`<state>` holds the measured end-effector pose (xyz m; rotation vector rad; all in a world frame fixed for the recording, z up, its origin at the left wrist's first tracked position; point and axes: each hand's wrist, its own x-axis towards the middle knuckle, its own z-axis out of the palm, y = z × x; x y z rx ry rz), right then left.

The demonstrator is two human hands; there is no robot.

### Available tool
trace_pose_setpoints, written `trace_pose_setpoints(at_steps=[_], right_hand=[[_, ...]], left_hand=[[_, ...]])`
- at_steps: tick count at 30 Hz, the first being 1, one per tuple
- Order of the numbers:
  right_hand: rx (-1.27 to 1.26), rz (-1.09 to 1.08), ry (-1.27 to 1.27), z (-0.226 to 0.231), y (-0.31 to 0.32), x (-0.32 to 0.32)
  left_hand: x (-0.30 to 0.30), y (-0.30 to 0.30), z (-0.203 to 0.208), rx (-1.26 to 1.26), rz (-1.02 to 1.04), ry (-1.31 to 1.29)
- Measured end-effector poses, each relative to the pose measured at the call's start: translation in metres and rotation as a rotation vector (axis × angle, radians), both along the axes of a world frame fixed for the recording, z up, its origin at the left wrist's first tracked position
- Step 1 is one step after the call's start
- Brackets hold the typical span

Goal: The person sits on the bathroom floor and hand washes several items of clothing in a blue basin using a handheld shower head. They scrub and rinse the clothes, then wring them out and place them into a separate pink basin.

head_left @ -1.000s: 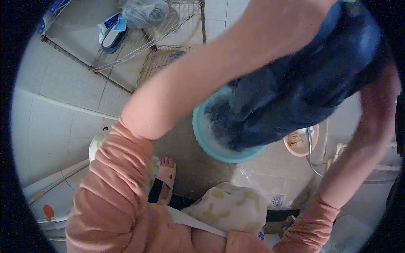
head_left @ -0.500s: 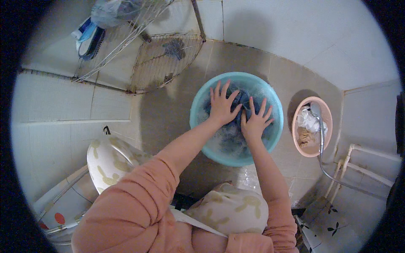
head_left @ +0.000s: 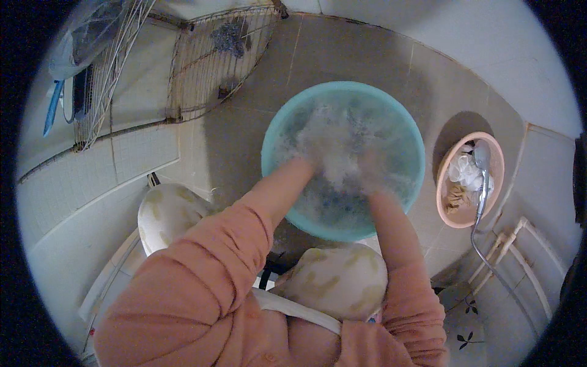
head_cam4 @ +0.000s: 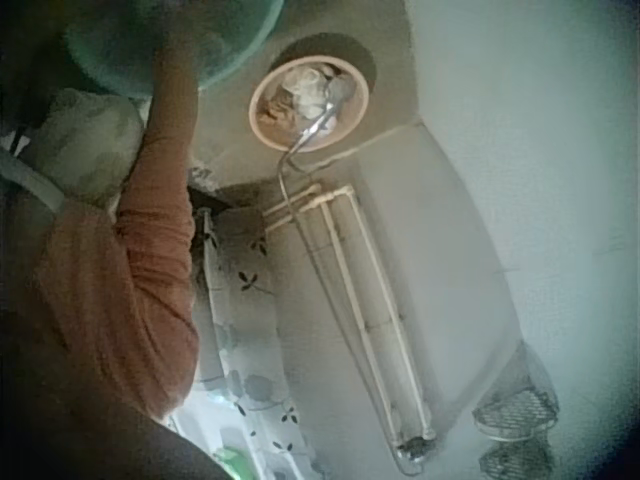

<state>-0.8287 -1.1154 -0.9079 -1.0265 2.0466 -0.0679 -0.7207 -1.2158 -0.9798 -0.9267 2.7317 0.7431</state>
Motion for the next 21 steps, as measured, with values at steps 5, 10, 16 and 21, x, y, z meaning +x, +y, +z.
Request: trace_pose_setpoints(at_steps=[5, 10, 16, 21], right_hand=[[0.091, 0.133, 0.086, -0.009, -0.009, -0.015], [-0.164, -0.158, 0.270, -0.065, -0.001, -0.021], [-0.527, -0.529, 0.298, -0.044, 0.011, -0.012], [-0.917, -0.893, -0.085, 0.039, 0.022, 0.016]], left_hand=[[-0.020, -0.009, 0.020, 0.146, 0.023, -0.028], [-0.038, -0.012, 0.019, 0.152, 0.031, 0.025], [-0.033, -0.008, 0.062, 0.000, 0.091, 0.145], [-0.005, -0.009, 0.129, 0.020, 0.242, 0.490]])
